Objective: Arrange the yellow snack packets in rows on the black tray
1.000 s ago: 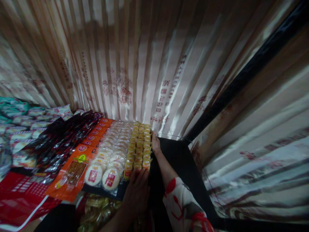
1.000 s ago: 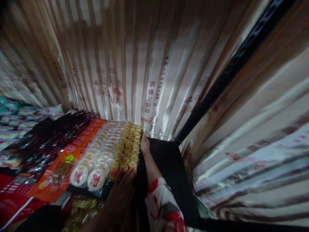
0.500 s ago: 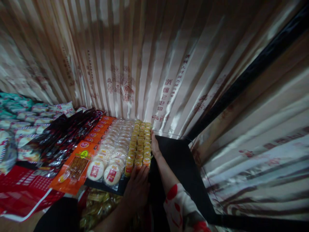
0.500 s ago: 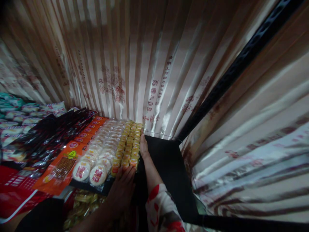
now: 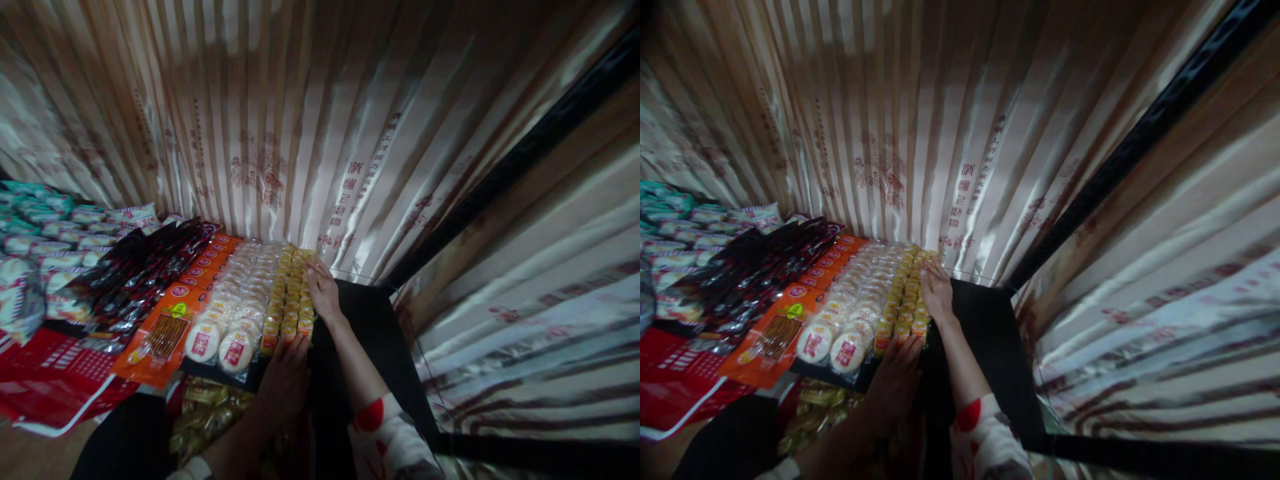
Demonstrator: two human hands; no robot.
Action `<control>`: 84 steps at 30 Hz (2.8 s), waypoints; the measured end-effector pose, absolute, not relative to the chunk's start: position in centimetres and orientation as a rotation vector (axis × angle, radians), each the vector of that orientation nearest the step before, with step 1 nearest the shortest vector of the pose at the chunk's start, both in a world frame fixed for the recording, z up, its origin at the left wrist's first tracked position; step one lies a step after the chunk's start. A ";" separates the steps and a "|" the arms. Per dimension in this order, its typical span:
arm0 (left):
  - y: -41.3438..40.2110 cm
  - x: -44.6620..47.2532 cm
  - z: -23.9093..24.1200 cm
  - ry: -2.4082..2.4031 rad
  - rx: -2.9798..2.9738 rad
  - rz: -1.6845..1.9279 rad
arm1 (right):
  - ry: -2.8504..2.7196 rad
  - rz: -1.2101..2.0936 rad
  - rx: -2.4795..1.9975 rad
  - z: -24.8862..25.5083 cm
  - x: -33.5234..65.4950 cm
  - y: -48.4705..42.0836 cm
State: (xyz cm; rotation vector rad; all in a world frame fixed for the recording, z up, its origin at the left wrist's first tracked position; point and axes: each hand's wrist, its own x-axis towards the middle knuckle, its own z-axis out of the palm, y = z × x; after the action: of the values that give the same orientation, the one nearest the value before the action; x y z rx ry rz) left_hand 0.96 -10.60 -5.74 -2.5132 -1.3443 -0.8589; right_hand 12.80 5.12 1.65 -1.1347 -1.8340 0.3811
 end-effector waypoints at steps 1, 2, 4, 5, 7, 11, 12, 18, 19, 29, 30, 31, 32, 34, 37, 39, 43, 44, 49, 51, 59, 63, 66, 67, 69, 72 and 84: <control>-10.6 0.9 -5.8 -1.341 -2.522 -0.854 | -1.903 0.376 -1.097 2.2 12.4 4.5; -10.6 0.9 -5.8 -1.341 -2.528 -0.850 | -1.949 0.384 -1.066 2.5 12.0 3.9; -10.6 1.0 -5.9 -1.354 -2.523 -0.849 | -1.970 0.399 -1.041 2.6 11.6 2.6; -10.6 1.0 -6.0 -1.356 -2.515 -0.853 | -1.946 0.399 -1.042 2.5 11.5 1.8; -10.5 1.1 -6.2 -1.353 -2.498 -0.860 | -1.847 0.378 -1.064 1.7 11.8 0.0; -10.4 1.0 -6.2 -1.346 -2.539 -0.760 | -1.684 0.328 -1.169 -0.5 12.8 -4.2; -10.4 1.0 -6.2 -1.340 -2.550 -0.731 | -1.664 0.316 -1.212 -1.1 12.9 -5.2; -10.5 1.0 -6.2 -1.316 -2.531 -0.787 | -1.602 0.323 -1.349 -3.9 13.1 -7.9; -10.5 1.0 -6.1 -1.320 -2.525 -0.809 | -1.597 0.337 -1.343 -4.2 13.0 -7.8; -12.6 0.5 -5.4 -1.467 -2.462 -0.967 | -1.535 0.353 -1.344 -5.7 12.0 -7.1; -13.0 0.5 -5.7 -1.543 -2.423 -0.981 | -1.527 0.359 -1.341 -5.8 12.0 -7.1; -13.3 0.6 -6.0 -1.612 -2.387 -0.983 | -1.521 0.367 -1.337 -5.9 12.0 -7.1; -13.6 0.8 -6.3 -1.672 -2.355 -0.975 | -1.517 0.377 -1.331 -6.0 12.0 -7.0; -13.9 1.2 -7.0 -1.744 -2.305 -0.951 | -1.513 0.403 -1.322 -6.1 12.0 -6.9; -13.7 1.8 -7.7 -1.753 -2.266 -0.951 | -1.499 0.438 -1.315 -6.2 12.0 -6.9; -13.2 2.0 -7.7 -1.741 -2.265 -0.973 | -1.488 0.460 -1.304 -6.3 12.0 -6.9; -12.5 1.7 -7.5 -1.713 -2.272 -1.012 | -1.456 0.508 -1.304 -6.3 11.9 -7.0; -12.4 1.6 -7.5 -1.712 -2.265 -1.019 | -1.446 0.516 -1.309 -6.2 11.8 -7.0; -12.1 1.0 -8.2 -1.656 -2.265 -1.003 | -1.412 0.516 -1.320 -6.4 11.7 -6.9; -11.9 0.8 -8.4 -1.614 -2.297 -0.980 | -1.437 0.511 -1.315 -6.4 11.7 -6.8; -11.6 0.9 -8.7 -1.574 -2.263 -0.955 | -1.467 0.512 -1.346 -6.6 11.7 -6.6; -11.7 1.2 -8.8 -1.579 -2.243 -0.945 | -1.447 0.501 -1.355 -6.5 11.6 -6.9; -11.8 1.2 -8.8 -1.580 -2.241 -0.934 | -1.461 0.397 -1.382 -6.1 11.7 -7.3; -11.8 1.2 -8.8 -1.576 -2.241 -0.927 | -1.473 0.343 -1.392 -5.9 11.8 -7.4; -11.8 1.3 -8.8 -1.563 -2.248 -0.910 | -1.510 0.229 -1.400 -5.0 12.0 -7.5; -11.8 1.3 -8.7 -1.572 -2.280 -0.890 | -1.617 0.106 -1.383 -3.0 12.0 -6.8; -11.8 1.3 -8.2 -1.588 -2.359 -0.837 | -2.173 0.199 -1.275 2.0 9.1 -1.0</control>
State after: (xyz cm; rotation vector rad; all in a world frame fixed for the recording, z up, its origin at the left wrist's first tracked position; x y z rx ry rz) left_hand 1.27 -11.76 -8.20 -2.3591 -1.5884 -0.8368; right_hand 9.07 -0.98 2.02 -1.2754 -2.1731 0.1992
